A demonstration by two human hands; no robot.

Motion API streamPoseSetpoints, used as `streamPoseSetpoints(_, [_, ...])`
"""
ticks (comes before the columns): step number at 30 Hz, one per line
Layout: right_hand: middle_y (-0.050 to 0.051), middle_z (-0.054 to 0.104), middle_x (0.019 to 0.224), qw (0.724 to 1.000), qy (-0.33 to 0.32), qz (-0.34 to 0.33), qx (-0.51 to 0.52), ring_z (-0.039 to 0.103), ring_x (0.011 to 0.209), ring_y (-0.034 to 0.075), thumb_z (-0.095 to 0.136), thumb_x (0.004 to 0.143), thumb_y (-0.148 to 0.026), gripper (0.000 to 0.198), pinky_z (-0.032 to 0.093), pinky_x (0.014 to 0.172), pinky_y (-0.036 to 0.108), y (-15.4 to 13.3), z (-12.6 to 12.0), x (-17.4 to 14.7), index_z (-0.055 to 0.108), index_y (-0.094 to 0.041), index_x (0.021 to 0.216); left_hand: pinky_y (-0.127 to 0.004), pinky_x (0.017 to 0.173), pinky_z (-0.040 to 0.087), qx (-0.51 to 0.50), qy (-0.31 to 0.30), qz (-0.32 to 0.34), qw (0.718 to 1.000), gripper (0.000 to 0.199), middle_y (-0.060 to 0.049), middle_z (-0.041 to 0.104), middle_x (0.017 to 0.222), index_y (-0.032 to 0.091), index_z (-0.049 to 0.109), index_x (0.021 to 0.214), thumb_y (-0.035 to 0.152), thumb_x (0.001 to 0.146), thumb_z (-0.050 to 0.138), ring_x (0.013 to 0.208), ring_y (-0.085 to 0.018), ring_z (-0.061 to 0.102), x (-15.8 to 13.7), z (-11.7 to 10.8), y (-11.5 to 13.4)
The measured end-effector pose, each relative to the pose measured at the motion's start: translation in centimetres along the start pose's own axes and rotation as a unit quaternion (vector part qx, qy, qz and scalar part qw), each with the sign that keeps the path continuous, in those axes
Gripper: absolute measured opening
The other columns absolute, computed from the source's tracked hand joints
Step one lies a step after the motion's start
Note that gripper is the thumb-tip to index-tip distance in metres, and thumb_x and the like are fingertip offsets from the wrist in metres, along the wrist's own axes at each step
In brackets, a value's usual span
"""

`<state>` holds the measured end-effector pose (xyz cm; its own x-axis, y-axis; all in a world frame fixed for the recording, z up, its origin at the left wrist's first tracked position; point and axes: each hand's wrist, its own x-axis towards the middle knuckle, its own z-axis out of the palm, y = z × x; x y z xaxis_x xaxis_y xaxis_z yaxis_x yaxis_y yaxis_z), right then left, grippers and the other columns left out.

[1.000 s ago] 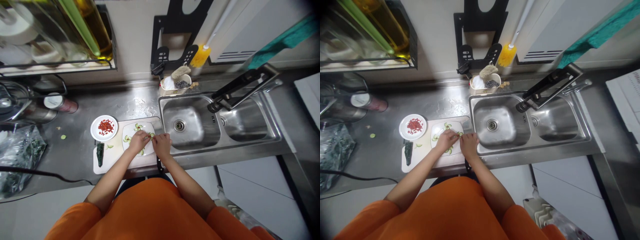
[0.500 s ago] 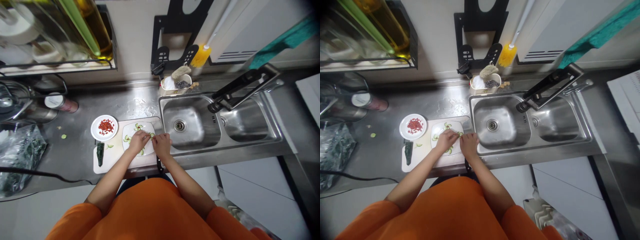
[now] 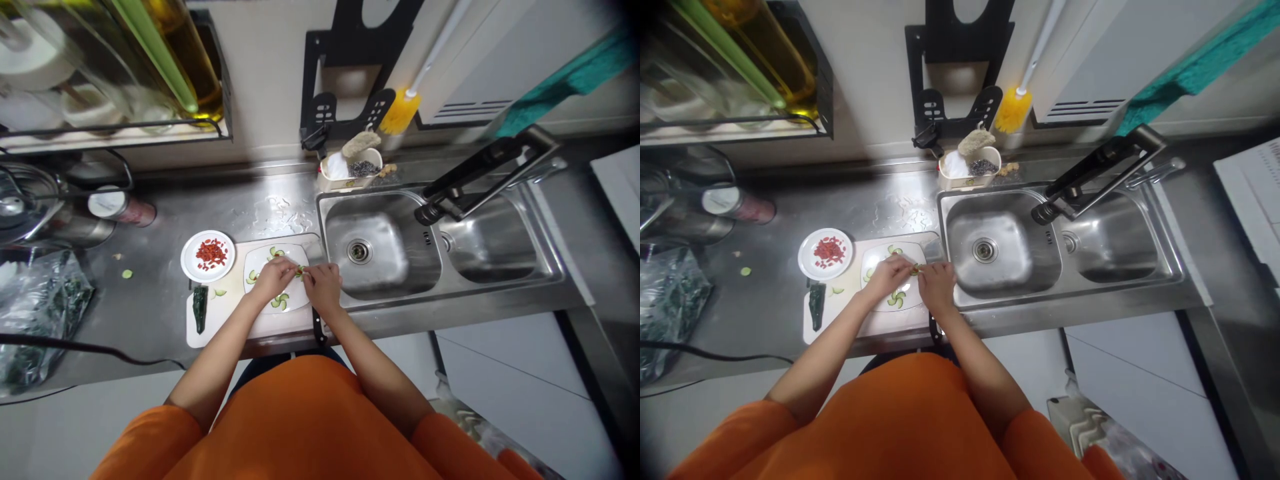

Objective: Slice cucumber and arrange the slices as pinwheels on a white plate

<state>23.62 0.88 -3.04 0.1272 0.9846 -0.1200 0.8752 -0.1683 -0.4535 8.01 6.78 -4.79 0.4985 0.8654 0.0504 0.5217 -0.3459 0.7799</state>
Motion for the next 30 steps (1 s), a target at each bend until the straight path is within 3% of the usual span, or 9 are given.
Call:
streamPoseSetpoints(5, [0.005, 0.065, 0.099, 1.000, -0.026, 0.004, -0.001, 0.040, 0.103, 0.024, 0.049, 0.090, -0.033, 0.021, 0.028, 0.072, 0.032, -0.4, -0.4, 0.1, 0.068, -0.026, 0.096, -0.032, 0.079, 0.049, -0.020, -0.005, -0.001, 1.000, 0.017, -0.003, 0.067, 0.080, 0.020, 0.068, 0.080, 0.024, 0.086, 0.052, 0.079, -0.015, 0.060, 0.0, 0.0, -0.2])
streamPoseSetpoints(12, [0.004, 0.065, 0.094, 0.998, -0.046, 0.047, 0.006, 0.042, 0.101, 0.023, 0.048, 0.090, -0.035, 0.022, 0.028, 0.072, 0.031, -1.0, -0.7, 0.0, 0.068, -0.026, 0.092, -0.032, 0.081, 0.050, -0.013, 0.040, -0.019, 0.999, 0.011, -0.003, 0.067, 0.088, 0.021, 0.066, 0.090, 0.025, 0.083, 0.059, 0.083, -0.015, 0.060, -0.8, 0.3, -0.3])
streamPoseSetpoints(19, [0.003, 0.066, 0.093, 0.997, -0.042, 0.066, 0.017, 0.044, 0.100, 0.023, 0.049, 0.090, -0.034, 0.021, 0.026, 0.069, 0.031, -1.2, -0.2, -0.1, 0.069, -0.026, 0.089, -0.033, 0.080, 0.049, 0.034, 0.021, 0.031, 0.999, 0.014, -0.004, 0.063, 0.087, 0.021, 0.066, 0.093, 0.024, 0.080, 0.062, 0.084, -0.016, 0.058, -1.2, 0.4, -0.2])
streamPoseSetpoints(30, [0.004, 0.064, 0.094, 0.997, -0.041, 0.061, -0.006, 0.044, 0.101, 0.023, 0.046, 0.091, -0.036, 0.023, 0.027, 0.070, 0.031, -1.3, -0.3, -0.4, 0.067, -0.026, 0.092, -0.037, 0.082, 0.048, 0.064, 0.029, 0.053, 0.996, 0.012, -0.004, 0.062, 0.081, 0.021, 0.068, 0.086, 0.027, 0.083, 0.058, 0.081, -0.017, 0.057, -1.0, 1.0, -0.8])
